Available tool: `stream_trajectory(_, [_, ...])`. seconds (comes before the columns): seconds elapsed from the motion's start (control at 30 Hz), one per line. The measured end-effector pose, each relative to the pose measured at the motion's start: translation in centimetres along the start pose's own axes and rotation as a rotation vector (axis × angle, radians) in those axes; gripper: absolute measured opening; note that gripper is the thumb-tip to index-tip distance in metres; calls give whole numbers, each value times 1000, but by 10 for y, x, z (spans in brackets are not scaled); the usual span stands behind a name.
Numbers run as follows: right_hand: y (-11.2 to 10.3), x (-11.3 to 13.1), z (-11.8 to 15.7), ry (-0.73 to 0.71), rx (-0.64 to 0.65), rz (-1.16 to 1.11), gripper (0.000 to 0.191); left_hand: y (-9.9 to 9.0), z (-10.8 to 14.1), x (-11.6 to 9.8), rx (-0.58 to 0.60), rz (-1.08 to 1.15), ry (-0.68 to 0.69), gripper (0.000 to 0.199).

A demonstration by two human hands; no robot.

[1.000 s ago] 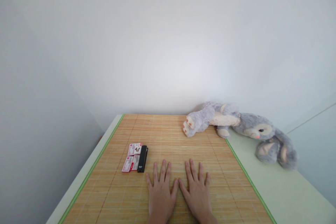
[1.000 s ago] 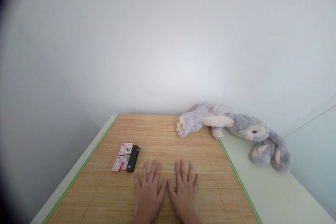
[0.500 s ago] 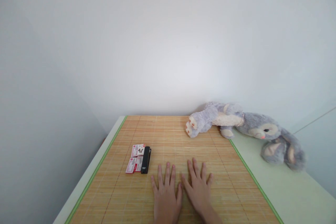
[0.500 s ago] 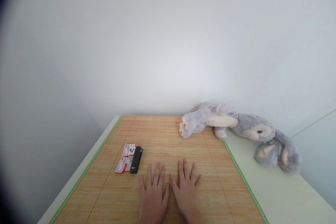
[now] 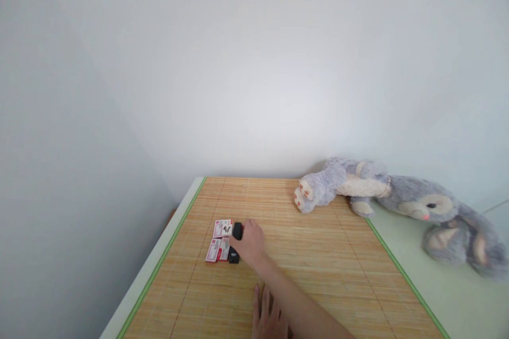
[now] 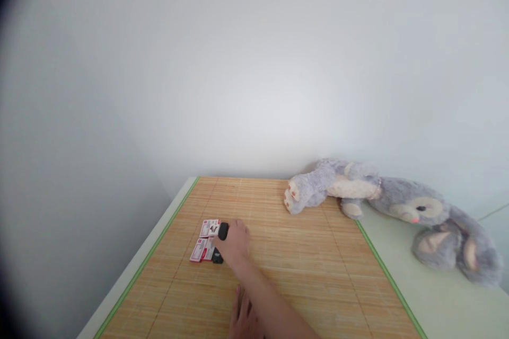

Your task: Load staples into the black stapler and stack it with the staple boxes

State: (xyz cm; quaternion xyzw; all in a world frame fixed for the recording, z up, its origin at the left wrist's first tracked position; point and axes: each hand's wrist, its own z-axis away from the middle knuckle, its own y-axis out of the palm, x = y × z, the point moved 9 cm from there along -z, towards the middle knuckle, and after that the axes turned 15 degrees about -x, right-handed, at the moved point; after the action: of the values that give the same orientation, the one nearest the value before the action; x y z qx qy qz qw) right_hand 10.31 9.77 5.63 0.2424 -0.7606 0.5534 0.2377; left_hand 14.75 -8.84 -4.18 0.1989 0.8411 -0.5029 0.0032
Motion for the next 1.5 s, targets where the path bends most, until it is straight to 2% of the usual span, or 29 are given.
stream_trajectory(0.1, [-14, -14, -9, -66, 50, 28, 22, -13, 0, 9, -50, 102, 40, 56])
stream_trajectory(0.23, [-51, -52, -13, -181, 150, 42, 20, -29, -21, 35, -63, 206, -12, 44])
stream_trajectory(0.33, [-74, -77, -12, -241, 231, 29, 20, -40, -48, 51, -93, 142, -132, 52])
stream_trajectory(0.4, [-83, -86, -12, -264, 267, 12, 20, -43, -64, 47, -92, 114, -133, 59])
stream_trajectory(0.53, [-83, -90, -16, -284, 290, -37, 19, -38, -83, 33, -82, 109, -115, 61])
stream_trajectory(0.67, [-77, -89, -21, -294, 306, -121, 16, -34, -91, 36, -105, 95, -169, 55])
stream_trajectory(0.77, [-80, -87, -24, -295, 320, -194, 16, -33, -97, 39, -116, 78, -190, 51])
stream_trajectory(0.87, [-98, -84, -27, -307, 324, -273, 21, -32, -100, 38, -128, 54, -182, 53])
stream_trajectory(0.97, [-132, -86, -31, -310, 316, -329, 27, -32, -102, 39, -132, 54, -186, 56])
stream_trajectory(1.07, [-171, -105, -31, -283, 281, -332, 27, -32, -102, 40, -125, 65, -186, 57])
stream_trajectory(1.13, [-192, -128, -29, -230, 235, -303, 26, -32, -101, 39, -120, 66, -169, 58])
stream_trajectory(1.2, [-204, -159, -26, -123, 194, -272, 28, -31, -101, 37, -117, 67, -152, 58])
stream_trajectory(1.3, [-202, -203, -16, 62, 164, -273, 29, -30, -100, 37, -115, 91, -139, 59])
stream_trajectory(1.4, [-192, -224, -3, 122, 150, -293, 38, -35, -100, 45, -122, 126, -110, 50])
stream_trajectory(1.5, [-190, -243, 15, 230, 68, -392, 62, -58, -100, 79, -219, 36, -188, 40])
